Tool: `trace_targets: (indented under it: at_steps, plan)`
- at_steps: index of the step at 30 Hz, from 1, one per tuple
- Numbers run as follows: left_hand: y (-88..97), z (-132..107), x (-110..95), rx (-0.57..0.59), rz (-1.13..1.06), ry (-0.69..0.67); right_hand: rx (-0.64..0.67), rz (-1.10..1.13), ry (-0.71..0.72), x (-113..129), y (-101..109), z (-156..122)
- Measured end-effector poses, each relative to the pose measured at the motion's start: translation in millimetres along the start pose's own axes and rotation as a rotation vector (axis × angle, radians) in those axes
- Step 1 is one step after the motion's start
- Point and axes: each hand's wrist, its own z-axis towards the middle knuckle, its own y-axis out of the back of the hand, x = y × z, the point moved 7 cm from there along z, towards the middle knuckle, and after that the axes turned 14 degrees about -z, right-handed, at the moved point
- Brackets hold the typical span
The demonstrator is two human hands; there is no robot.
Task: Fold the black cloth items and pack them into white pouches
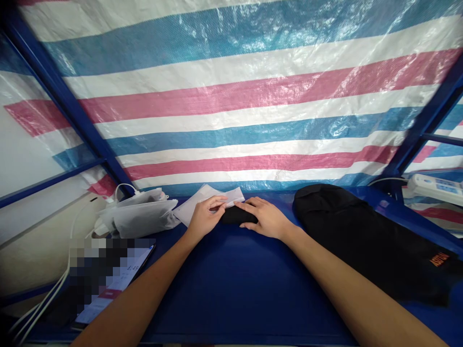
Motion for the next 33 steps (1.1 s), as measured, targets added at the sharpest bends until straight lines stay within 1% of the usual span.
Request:
trace_targets:
  at_steps: [11, 15, 23, 27, 30, 33]
  plan:
    - [-0.9, -1.6, -1.0, 0.023, 0.022, -0.023, 0.026, -0.012, -0.005, 0.8, -1.4, 0.1]
    - [-2.5, -1.9, -1.6, 0.043, 0.036, -0.029, 0.016, 0.000, -0.009, 1.1, -0.1, 0.2]
    - [-1.2, -1.1, 0.2, 0.041, 0.010, 0.016, 0.011, 0.005, -0.002, 1.9, 2.0, 0.6]
    - [-3.1, -0.7, 2.3, 0.053, 0.024, 0.011, 0.014, 0.001, 0.004, 3.1, 3.5, 1.0]
    - [-4.1, -0.6, 1.7, 0.061, 0.068, -0.029, 0.006, 0.004, 0.009, 4.0, 4.6, 1.5]
    - [-4.9, -2.1, -6.1, 0.089, 0.181, -0.151, 0.001, 0.003, 0.005, 4.2, 4.3, 2.1]
